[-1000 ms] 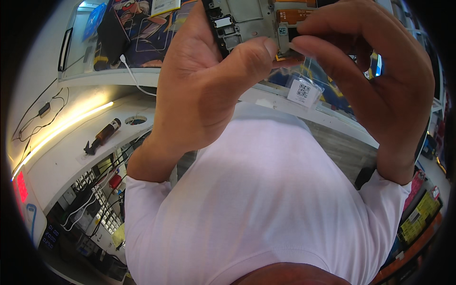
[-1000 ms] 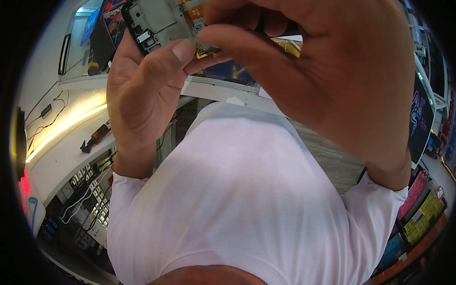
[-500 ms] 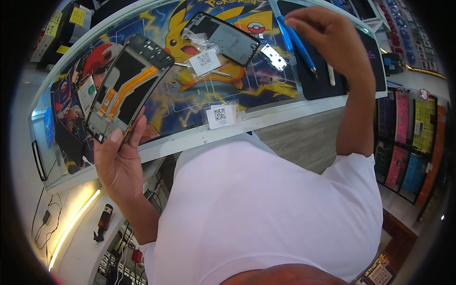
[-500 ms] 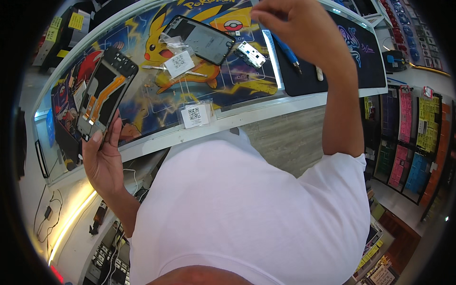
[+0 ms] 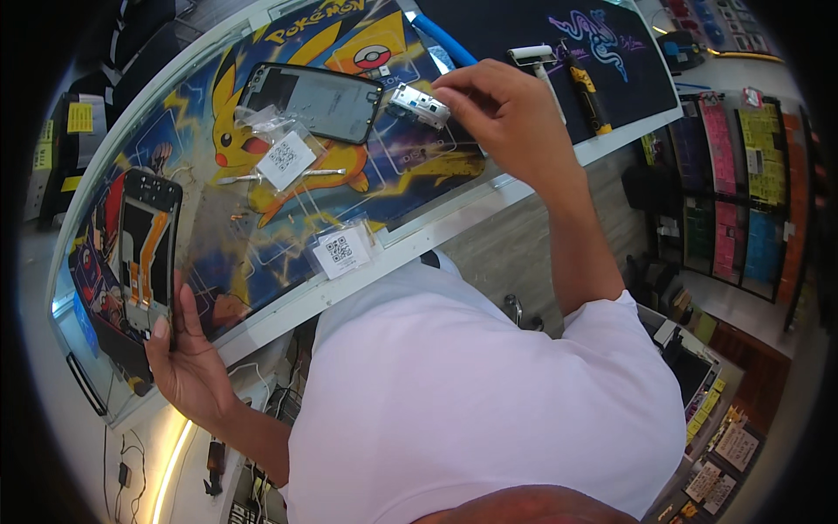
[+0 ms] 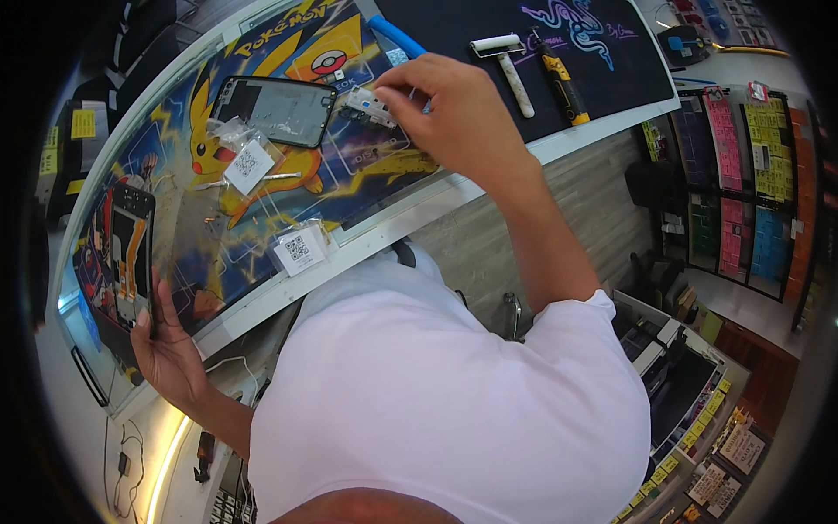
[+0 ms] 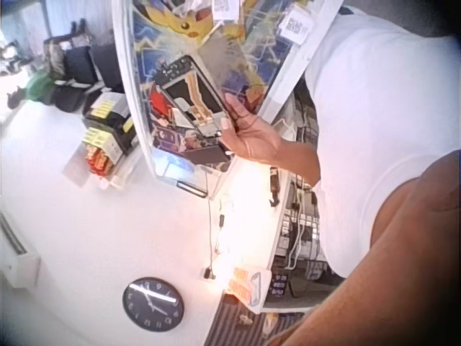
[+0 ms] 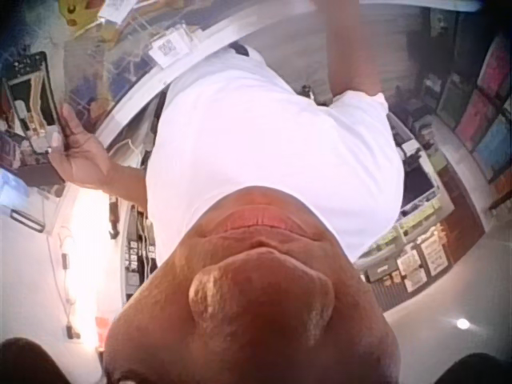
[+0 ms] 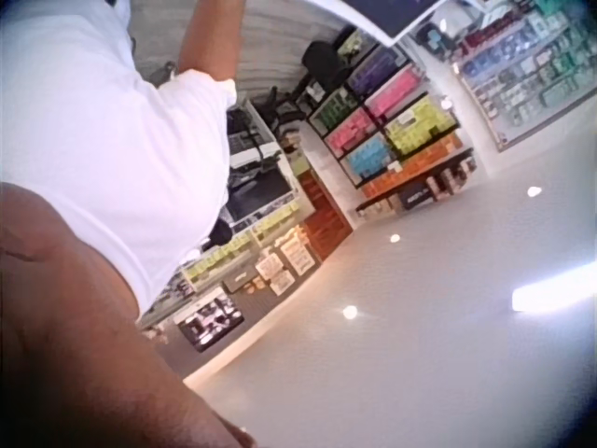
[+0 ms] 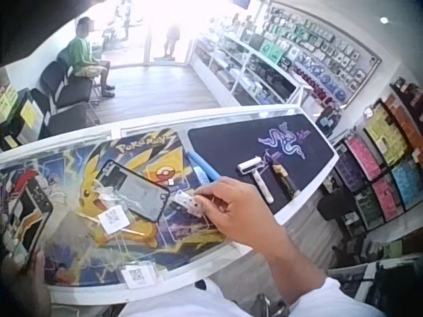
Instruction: The person uses a yellow rotary tool to work on the internal frame of a disassembled mobile phone. They then open a small plastic bag, remove a tiny component, and attach it to the phone's internal circuitry.
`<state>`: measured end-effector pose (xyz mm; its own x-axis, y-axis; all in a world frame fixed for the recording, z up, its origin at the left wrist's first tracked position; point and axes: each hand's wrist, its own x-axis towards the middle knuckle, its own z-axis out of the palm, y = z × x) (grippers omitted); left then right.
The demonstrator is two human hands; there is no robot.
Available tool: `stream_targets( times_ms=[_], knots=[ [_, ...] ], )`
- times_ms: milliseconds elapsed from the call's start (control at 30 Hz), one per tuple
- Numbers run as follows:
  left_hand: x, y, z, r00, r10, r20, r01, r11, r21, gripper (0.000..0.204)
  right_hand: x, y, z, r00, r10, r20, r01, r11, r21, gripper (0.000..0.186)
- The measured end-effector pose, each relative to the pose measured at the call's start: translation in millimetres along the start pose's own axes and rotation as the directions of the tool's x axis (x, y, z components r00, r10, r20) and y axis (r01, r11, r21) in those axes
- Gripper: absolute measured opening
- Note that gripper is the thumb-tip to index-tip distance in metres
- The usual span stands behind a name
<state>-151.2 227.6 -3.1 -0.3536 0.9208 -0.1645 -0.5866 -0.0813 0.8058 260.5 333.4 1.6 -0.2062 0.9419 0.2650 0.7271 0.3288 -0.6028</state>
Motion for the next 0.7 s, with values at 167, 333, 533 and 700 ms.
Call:
stream_targets(
  times_ms=[167,333,533,700],
  knots=[
    [-5,1,-8,0.998,0.006,-0.063,-0.006,1.000,0.006,0.068,8,57,-73,0.815,0.357,-0.457,-0.487,0.850,-0.204,0.025],
    [-6,0,-10,0.998,-0.009,-0.068,0.008,1.000,-0.016,0.066,-3,64,-85,0.757,0.420,-0.500,-0.520,0.851,-0.073,0.030],
    [-8,9,-9,0.997,0.049,-0.052,-0.051,0.998,-0.044,0.063,12,-19,14,0.998,0.035,-0.047,-0.030,0.994,0.103,0.016],
    [-18,39,-20,0.990,0.136,-0.042,-0.142,0.964,-0.227,0.056,46,-86,68,0.916,-0.386,0.110,0.364,0.914,0.182,0.015]
  ],
)
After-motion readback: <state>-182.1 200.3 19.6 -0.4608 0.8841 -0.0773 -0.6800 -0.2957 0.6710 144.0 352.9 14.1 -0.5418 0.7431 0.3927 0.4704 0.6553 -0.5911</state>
